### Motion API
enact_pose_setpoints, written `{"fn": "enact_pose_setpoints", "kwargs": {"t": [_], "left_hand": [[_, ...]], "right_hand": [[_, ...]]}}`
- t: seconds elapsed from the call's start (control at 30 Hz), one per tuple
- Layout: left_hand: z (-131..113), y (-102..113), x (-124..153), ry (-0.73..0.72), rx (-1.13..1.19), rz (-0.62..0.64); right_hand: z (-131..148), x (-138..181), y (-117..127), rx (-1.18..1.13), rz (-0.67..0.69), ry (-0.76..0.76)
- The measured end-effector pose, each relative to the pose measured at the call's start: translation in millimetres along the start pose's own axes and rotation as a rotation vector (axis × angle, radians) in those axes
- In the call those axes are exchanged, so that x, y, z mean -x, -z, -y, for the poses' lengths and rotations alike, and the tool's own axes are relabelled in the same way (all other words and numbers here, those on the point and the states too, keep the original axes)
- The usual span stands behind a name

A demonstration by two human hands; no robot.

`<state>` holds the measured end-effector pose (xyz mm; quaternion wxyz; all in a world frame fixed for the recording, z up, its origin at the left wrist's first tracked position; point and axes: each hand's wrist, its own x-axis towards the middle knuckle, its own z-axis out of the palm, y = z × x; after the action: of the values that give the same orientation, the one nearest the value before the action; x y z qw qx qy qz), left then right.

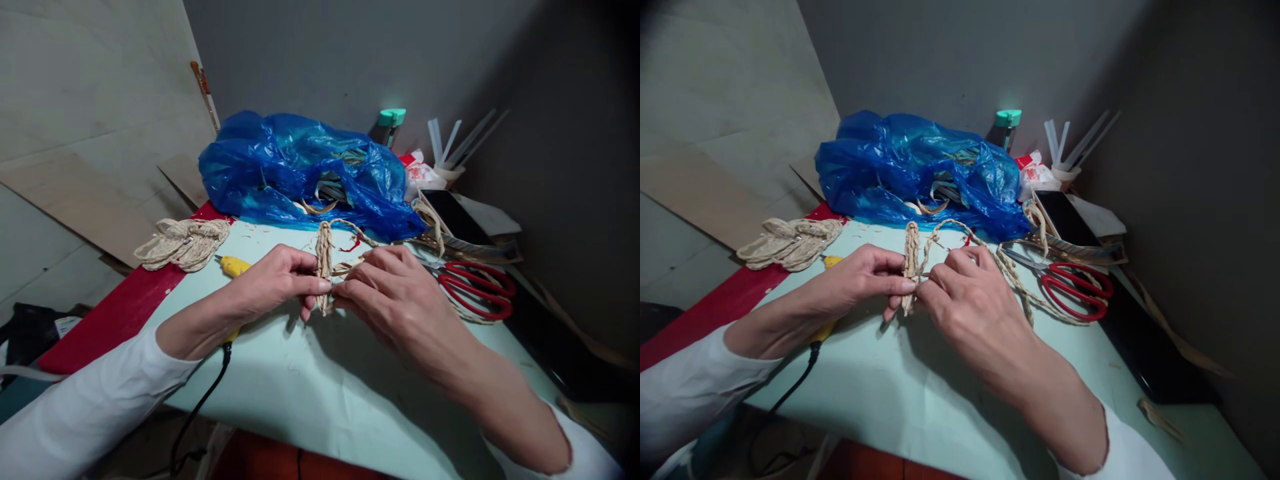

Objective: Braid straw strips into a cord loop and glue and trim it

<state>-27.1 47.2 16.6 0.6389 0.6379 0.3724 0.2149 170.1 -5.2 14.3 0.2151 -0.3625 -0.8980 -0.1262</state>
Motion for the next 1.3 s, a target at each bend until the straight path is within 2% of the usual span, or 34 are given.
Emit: {"fn": "enact_pose_setpoints", "kwargs": {"t": [0.13,0.3,0.43,0.6,0.8,1.17,1.3], "left_hand": [[-0.6,-1.2,0.4,0.032,-0.006,0.058],[-1.8,-0.7,0.1,0.093,-0.027,0.149],[-2.2,-0.1,0.4,0.094,-0.026,0.215],[-3.3,-2.7,1.6,0.106,-0.030,0.203],[-6.7,-0.3,6.4,0.109,-0.035,0.254],[-10.6,0.6,13.5,0.157,-0.103,0.354],[-11.2,1.0,12.6,0.056,-0.170,0.355]], "right_hand": [[0.7,4.2,3.5,-0.133,0.039,-0.075],[-2.8,7.9,6.3,-0.268,0.154,-0.066],[-5.9,8.7,7.7,-0.173,0.129,-0.061],[-3.3,7.4,9.6,-0.115,0.078,0.008],[2.1,4.3,13.6,-0.079,-0.027,0.073],[4.4,0.2,22.5,-0.089,-0.008,0.122],[2.7,3.3,21.2,-0.064,-0.006,0.100]]}}
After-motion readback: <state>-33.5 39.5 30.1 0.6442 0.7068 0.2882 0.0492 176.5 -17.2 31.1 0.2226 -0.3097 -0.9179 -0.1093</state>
